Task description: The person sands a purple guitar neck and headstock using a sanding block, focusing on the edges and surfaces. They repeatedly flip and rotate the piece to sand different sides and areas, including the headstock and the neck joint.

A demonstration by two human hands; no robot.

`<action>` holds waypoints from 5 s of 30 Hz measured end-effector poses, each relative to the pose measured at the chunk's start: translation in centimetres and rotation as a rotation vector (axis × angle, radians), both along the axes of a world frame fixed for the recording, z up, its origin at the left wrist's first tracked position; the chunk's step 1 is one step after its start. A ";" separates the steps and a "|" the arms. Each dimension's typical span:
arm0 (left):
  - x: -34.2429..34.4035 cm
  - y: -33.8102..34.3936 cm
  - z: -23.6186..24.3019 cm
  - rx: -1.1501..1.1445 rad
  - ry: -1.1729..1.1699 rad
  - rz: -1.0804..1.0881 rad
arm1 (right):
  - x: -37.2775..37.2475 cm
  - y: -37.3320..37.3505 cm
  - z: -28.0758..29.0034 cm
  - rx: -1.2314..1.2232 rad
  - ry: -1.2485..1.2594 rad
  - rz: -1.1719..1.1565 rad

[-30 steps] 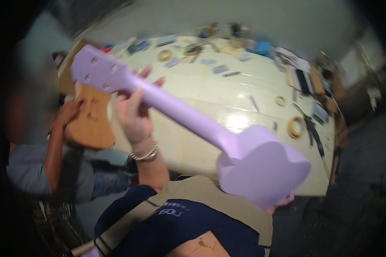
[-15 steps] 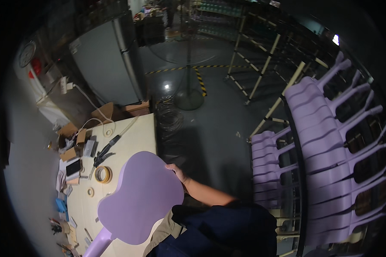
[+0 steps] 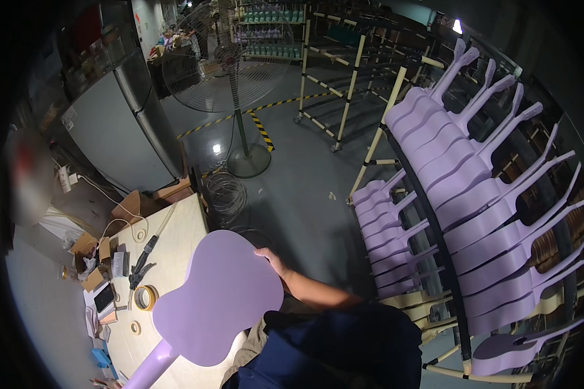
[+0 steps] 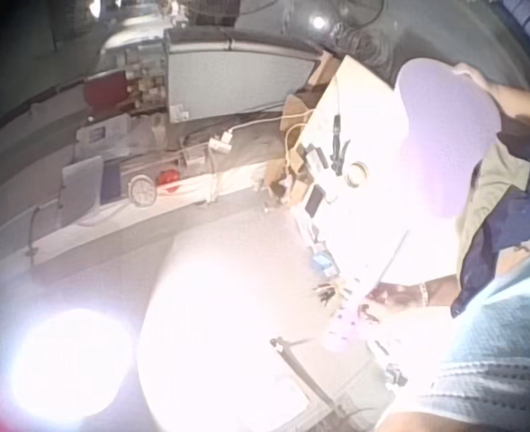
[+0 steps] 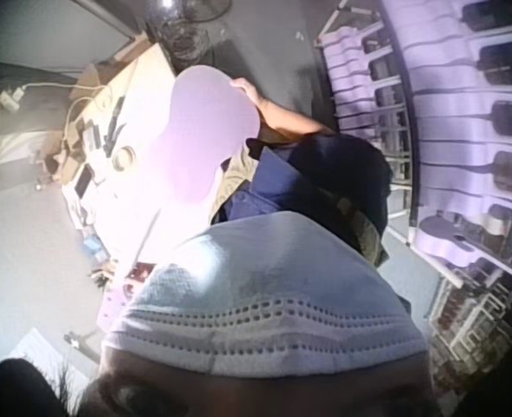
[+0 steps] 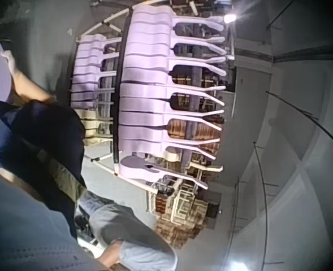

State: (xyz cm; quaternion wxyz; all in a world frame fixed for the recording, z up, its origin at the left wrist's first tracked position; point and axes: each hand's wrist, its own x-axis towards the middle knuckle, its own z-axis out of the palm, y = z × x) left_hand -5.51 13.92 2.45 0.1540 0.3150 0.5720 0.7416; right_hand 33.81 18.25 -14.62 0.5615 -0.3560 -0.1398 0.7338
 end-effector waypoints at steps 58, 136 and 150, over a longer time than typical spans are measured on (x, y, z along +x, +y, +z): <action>3.2 -12.8 -3.0 -0.839 -0.490 -0.863 | -14.6 2.5 11.6 0.906 -0.463 0.572; 3.1 -13.9 -15.4 -1.402 0.656 -0.608 | -16.7 -7.0 -8.4 1.354 -1.542 0.309; -0.9 -10.6 -18.7 -1.187 -0.220 -1.156 | -16.1 -6.6 -9.6 1.199 -1.470 0.491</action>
